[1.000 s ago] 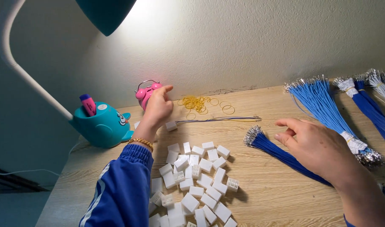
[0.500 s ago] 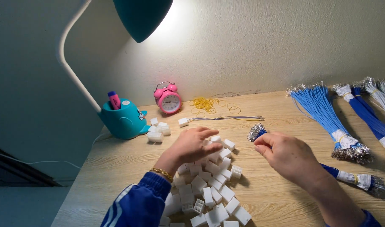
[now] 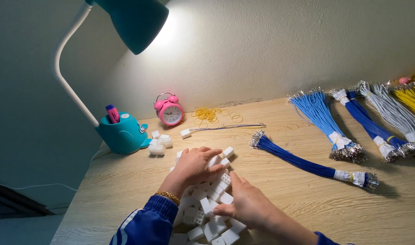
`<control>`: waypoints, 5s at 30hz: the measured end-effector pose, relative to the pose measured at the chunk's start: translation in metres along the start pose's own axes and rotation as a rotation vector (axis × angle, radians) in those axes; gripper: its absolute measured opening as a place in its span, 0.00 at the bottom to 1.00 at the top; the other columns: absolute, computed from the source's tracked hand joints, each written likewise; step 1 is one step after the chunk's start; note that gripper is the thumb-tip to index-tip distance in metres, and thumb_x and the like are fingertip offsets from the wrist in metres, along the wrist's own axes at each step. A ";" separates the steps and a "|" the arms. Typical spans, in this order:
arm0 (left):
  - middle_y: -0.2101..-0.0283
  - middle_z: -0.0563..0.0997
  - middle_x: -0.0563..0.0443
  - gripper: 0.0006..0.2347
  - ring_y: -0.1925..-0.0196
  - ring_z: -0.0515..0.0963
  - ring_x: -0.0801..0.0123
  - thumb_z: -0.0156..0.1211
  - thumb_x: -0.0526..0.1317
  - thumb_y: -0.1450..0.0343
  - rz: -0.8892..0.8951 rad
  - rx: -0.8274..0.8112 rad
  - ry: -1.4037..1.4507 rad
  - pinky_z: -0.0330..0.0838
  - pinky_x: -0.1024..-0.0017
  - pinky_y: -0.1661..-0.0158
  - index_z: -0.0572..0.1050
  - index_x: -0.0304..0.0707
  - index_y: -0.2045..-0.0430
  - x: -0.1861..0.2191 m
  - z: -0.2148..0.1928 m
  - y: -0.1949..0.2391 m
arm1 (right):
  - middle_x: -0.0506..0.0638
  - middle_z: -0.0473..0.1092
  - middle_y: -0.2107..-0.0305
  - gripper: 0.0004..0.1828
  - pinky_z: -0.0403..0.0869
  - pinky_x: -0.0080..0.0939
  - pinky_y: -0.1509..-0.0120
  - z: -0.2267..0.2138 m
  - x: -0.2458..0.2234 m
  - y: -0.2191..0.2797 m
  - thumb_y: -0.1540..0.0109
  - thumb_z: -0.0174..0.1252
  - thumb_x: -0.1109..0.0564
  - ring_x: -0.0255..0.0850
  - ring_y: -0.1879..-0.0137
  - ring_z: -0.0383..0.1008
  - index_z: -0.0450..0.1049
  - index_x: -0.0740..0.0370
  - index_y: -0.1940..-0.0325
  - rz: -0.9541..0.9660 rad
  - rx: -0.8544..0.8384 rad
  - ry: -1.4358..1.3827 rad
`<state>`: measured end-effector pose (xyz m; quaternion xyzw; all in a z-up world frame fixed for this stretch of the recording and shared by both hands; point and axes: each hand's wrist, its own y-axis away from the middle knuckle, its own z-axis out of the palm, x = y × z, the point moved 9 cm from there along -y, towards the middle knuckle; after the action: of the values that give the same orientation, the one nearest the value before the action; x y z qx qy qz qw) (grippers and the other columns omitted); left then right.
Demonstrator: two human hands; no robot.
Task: The person pours white plastic connectors onto a wooden table and then inserts blue wires into them. They handle bundles of wires, separate individual strands, and repeatedly fit the wires into the connectors by hand.
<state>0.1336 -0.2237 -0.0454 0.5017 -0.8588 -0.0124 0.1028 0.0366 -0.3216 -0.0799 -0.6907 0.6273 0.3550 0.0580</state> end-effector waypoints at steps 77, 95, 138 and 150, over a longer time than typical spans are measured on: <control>0.84 0.71 0.50 0.08 0.82 0.72 0.75 0.61 0.39 0.30 -0.177 0.387 1.302 0.70 0.82 0.83 0.79 0.32 0.66 0.002 -0.001 0.049 | 0.56 0.75 0.82 0.08 0.73 0.33 0.68 -0.057 0.032 -0.069 0.42 0.64 0.57 0.37 0.73 0.72 0.81 0.64 0.64 -0.285 0.127 -0.752; 0.71 0.72 0.46 0.03 0.79 0.75 0.40 0.53 0.42 0.29 -0.165 0.539 0.162 0.66 0.42 0.81 0.72 0.48 0.70 0.066 -0.035 0.100 | 0.43 0.75 0.70 0.06 0.71 0.31 0.54 -0.063 0.031 -0.071 0.39 0.54 0.56 0.31 0.65 0.75 0.75 0.55 0.60 -0.203 0.369 -0.519; 0.83 0.79 0.53 0.06 0.75 0.75 0.69 0.60 0.43 0.30 -0.291 0.450 1.043 0.70 0.73 0.68 0.81 0.45 0.72 0.016 0.004 0.056 | 0.57 0.75 0.79 0.08 0.69 0.31 0.71 -0.073 0.033 -0.036 0.43 0.65 0.57 0.36 0.76 0.69 0.82 0.65 0.64 -0.278 0.323 -0.818; 0.78 0.81 0.44 0.11 0.66 0.80 0.56 0.59 0.43 0.33 -0.340 0.153 0.858 0.73 0.60 0.57 0.81 0.37 0.65 0.017 -0.024 0.083 | 0.50 0.65 0.83 0.08 0.56 0.25 0.81 -0.077 0.030 -0.031 0.38 0.60 0.58 0.29 0.83 0.58 0.78 0.66 0.60 -0.309 0.341 -0.977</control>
<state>0.0583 -0.1952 -0.0092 0.6012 -0.6430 0.2426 0.4078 0.0953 -0.3805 -0.0510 -0.5103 0.4672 0.5151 0.5060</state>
